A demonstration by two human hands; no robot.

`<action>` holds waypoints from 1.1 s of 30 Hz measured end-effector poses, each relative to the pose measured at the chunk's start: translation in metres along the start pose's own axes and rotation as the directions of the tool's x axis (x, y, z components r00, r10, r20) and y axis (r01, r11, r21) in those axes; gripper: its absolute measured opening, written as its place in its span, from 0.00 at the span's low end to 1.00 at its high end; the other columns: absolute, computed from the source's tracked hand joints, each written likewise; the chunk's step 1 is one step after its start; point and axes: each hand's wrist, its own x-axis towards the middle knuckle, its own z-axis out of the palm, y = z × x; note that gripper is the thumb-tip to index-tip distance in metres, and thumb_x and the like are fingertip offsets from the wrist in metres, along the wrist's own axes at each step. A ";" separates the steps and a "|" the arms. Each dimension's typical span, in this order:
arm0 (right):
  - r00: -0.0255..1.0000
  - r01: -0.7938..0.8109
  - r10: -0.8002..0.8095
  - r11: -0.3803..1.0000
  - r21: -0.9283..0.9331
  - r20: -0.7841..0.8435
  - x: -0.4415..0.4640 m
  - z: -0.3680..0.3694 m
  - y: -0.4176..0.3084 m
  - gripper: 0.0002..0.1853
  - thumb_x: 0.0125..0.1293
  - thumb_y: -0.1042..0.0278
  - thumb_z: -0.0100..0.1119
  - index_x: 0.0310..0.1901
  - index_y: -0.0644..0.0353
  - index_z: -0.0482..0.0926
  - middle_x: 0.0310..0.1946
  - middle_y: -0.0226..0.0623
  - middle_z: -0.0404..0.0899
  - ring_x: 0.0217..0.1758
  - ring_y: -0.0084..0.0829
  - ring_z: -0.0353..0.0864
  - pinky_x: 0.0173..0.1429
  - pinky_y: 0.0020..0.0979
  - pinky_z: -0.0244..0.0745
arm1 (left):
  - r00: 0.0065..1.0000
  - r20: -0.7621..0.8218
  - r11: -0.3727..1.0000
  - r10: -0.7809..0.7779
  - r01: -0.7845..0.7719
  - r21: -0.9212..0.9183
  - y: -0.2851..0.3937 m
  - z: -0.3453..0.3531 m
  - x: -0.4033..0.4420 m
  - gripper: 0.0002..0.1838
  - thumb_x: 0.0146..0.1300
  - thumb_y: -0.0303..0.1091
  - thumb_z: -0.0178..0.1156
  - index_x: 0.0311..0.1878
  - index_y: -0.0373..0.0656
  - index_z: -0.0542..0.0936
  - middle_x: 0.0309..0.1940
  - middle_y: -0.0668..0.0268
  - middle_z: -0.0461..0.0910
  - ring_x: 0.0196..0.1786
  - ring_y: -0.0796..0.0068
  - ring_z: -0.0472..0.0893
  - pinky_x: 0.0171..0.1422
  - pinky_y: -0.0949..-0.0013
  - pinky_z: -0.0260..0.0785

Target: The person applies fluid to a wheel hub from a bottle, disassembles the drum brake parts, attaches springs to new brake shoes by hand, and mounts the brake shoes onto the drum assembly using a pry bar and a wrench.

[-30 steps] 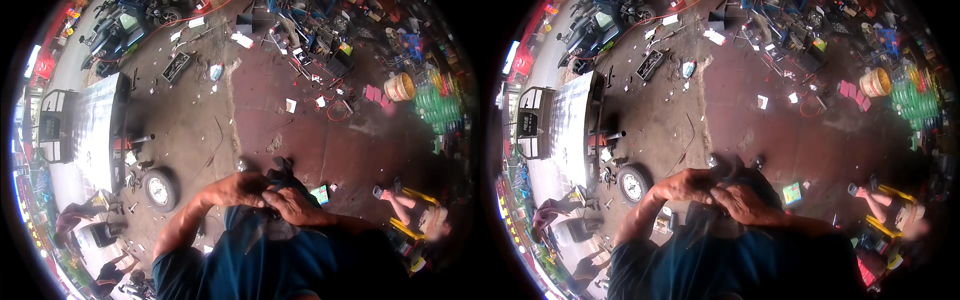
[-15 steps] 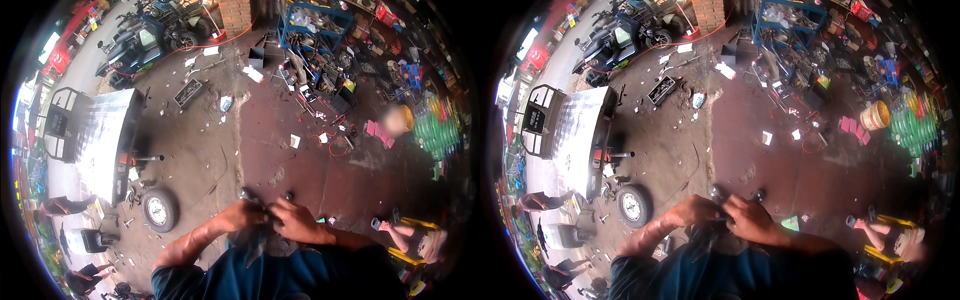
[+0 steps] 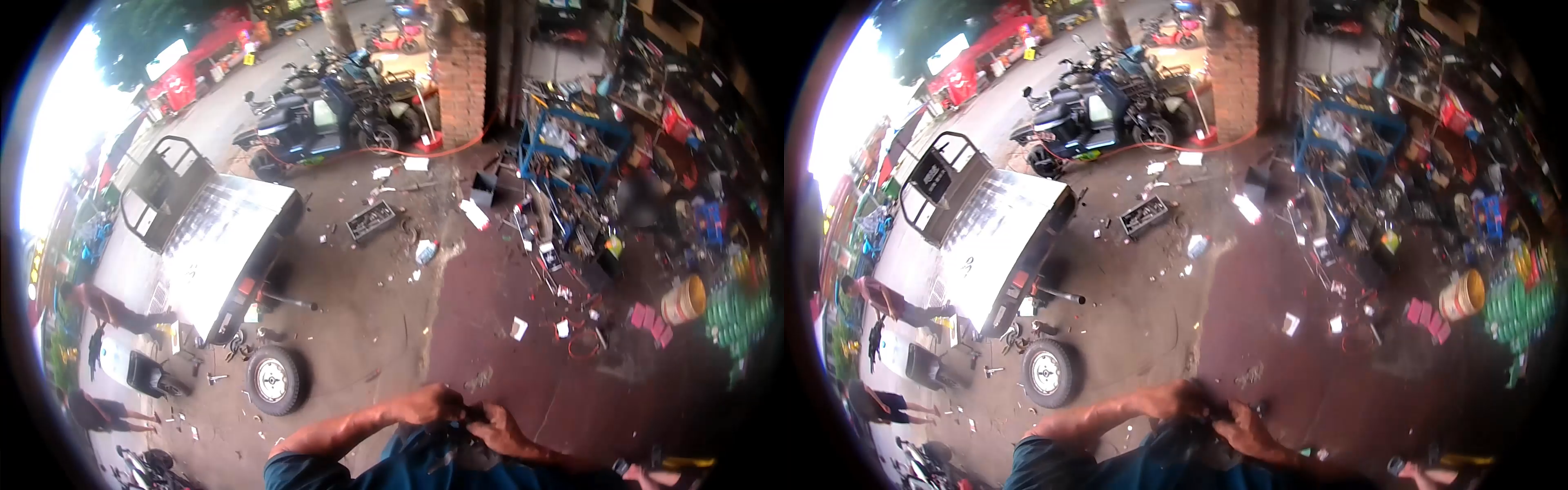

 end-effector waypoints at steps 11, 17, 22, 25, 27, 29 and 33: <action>0.926 -0.377 0.293 0.739 0.559 0.237 0.014 -0.005 -0.007 0.12 0.59 0.78 0.55 0.46 0.65 0.77 0.38 0.36 0.80 0.41 0.29 0.80 0.44 0.29 0.76 | 0.995 0.024 0.987 0.098 -0.101 0.126 0.021 -0.016 -0.013 0.15 0.69 0.38 0.56 0.47 0.34 0.80 0.38 0.50 0.82 0.43 0.57 0.81 0.47 0.60 0.72; 0.851 -0.514 0.391 0.757 0.404 0.349 0.037 0.009 -0.018 0.15 0.58 0.75 0.62 0.47 0.68 0.77 0.38 0.35 0.80 0.39 0.25 0.79 0.47 0.25 0.75 | 0.990 -0.053 0.989 -0.131 0.126 -0.079 0.029 -0.020 -0.043 0.17 0.70 0.40 0.56 0.49 0.34 0.79 0.38 0.53 0.82 0.41 0.65 0.80 0.46 0.61 0.72; 0.969 0.027 -0.034 0.999 0.030 0.245 0.054 0.029 0.000 0.18 0.66 0.74 0.60 0.57 0.63 0.72 0.47 0.39 0.77 0.50 0.29 0.79 0.52 0.31 0.76 | 0.982 -0.156 0.983 -0.105 0.079 -0.165 0.009 -0.017 -0.052 0.20 0.70 0.44 0.57 0.51 0.34 0.79 0.39 0.56 0.82 0.41 0.70 0.79 0.46 0.64 0.72; 0.826 0.560 -0.533 0.816 -0.146 0.185 0.059 0.024 -0.024 0.14 0.66 0.73 0.62 0.51 0.64 0.75 0.43 0.40 0.80 0.48 0.32 0.80 0.53 0.34 0.76 | 0.959 -0.185 0.951 -0.216 0.163 -0.264 0.023 -0.020 -0.059 0.21 0.70 0.45 0.57 0.51 0.34 0.78 0.40 0.58 0.82 0.42 0.72 0.79 0.46 0.65 0.72; 0.785 0.590 -0.592 0.804 0.071 0.182 0.054 0.023 -0.040 0.13 0.73 0.64 0.53 0.41 0.66 0.80 0.38 0.45 0.82 0.48 0.39 0.80 0.54 0.38 0.75 | 0.933 -0.256 0.937 -0.254 0.172 -0.303 0.049 -0.016 -0.057 0.23 0.70 0.47 0.57 0.52 0.34 0.78 0.42 0.60 0.82 0.43 0.72 0.79 0.47 0.65 0.72; 0.900 0.264 -0.375 0.875 0.405 0.223 0.056 0.006 -0.048 0.22 0.76 0.55 0.44 0.36 0.65 0.81 0.35 0.46 0.82 0.47 0.43 0.80 0.55 0.40 0.73 | 0.914 -0.376 0.919 -0.155 -0.006 -0.393 0.045 -0.001 -0.044 0.25 0.70 0.49 0.58 0.53 0.33 0.79 0.43 0.61 0.82 0.47 0.75 0.76 0.51 0.67 0.70; 0.953 -0.135 -0.103 0.697 0.704 0.285 0.053 -0.034 -0.011 0.31 0.75 0.42 0.37 0.21 0.58 0.72 0.18 0.40 0.71 0.33 0.42 0.74 0.47 0.40 0.68 | 0.869 -0.385 0.837 -0.310 0.058 -0.544 -0.018 0.032 -0.040 0.26 0.68 0.51 0.60 0.53 0.33 0.80 0.45 0.62 0.82 0.49 0.76 0.75 0.54 0.67 0.69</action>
